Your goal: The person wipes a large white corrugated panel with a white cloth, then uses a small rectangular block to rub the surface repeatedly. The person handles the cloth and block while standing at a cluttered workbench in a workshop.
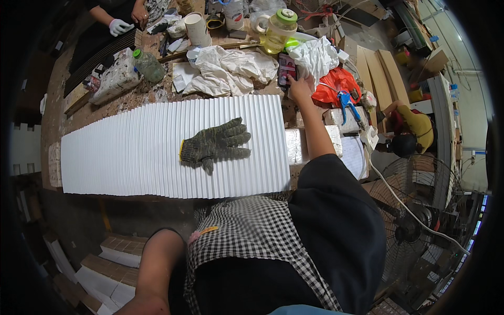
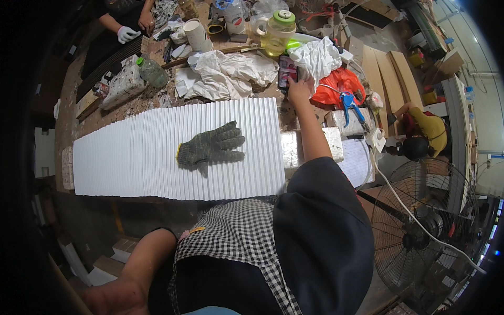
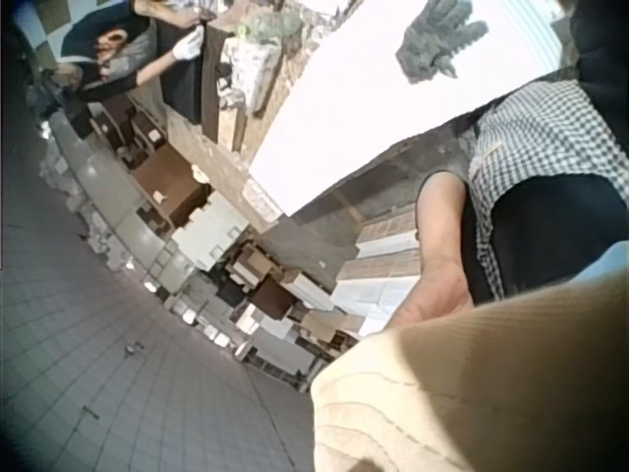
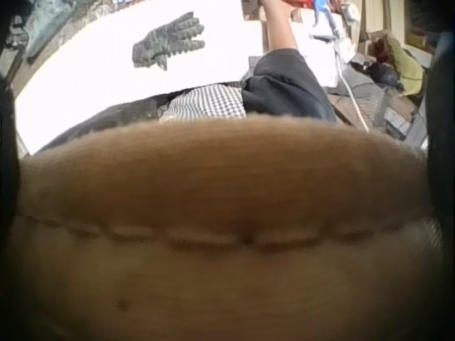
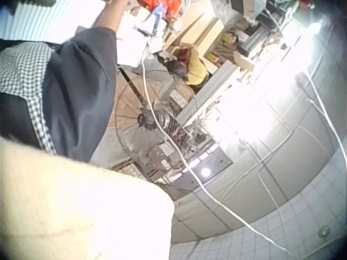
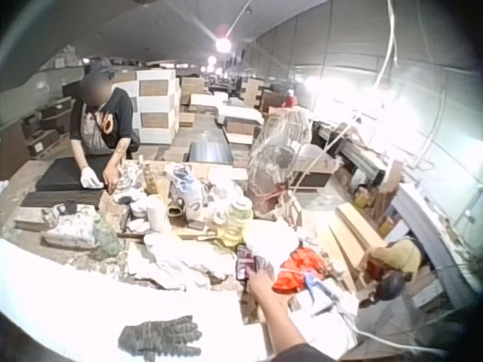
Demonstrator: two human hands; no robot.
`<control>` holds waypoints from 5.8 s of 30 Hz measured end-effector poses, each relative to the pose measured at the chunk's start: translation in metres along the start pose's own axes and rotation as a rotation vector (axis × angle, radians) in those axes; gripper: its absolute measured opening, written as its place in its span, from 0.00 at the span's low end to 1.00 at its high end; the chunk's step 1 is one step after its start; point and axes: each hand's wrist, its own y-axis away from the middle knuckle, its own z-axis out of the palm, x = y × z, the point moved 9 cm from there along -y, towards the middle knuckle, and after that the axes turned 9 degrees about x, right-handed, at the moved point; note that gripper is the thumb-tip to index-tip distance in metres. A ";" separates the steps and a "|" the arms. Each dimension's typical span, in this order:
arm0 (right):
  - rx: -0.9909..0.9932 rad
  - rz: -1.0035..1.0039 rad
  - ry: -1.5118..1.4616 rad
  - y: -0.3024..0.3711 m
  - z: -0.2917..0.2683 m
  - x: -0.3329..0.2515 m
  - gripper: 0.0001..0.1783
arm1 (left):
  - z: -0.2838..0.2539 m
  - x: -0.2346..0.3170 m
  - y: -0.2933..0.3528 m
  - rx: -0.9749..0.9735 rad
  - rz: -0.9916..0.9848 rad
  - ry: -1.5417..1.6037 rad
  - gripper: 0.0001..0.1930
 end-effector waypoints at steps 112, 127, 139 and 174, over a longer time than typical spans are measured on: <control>-0.840 -0.941 -0.921 0.229 -0.202 -0.229 0.10 | -0.075 -0.148 0.356 -1.385 -0.746 -0.656 0.12; -0.188 -0.917 -0.959 0.362 -0.212 -0.276 0.17 | -0.140 -0.063 0.365 0.156 -1.968 -0.307 0.13; -0.733 -0.410 -1.438 0.377 -0.160 -0.279 0.05 | -0.085 -0.028 0.263 -1.035 -0.684 -1.061 0.13; -0.558 -1.277 -1.187 0.433 -0.263 -0.315 0.06 | -0.175 -0.020 0.373 0.316 -2.101 -0.120 0.20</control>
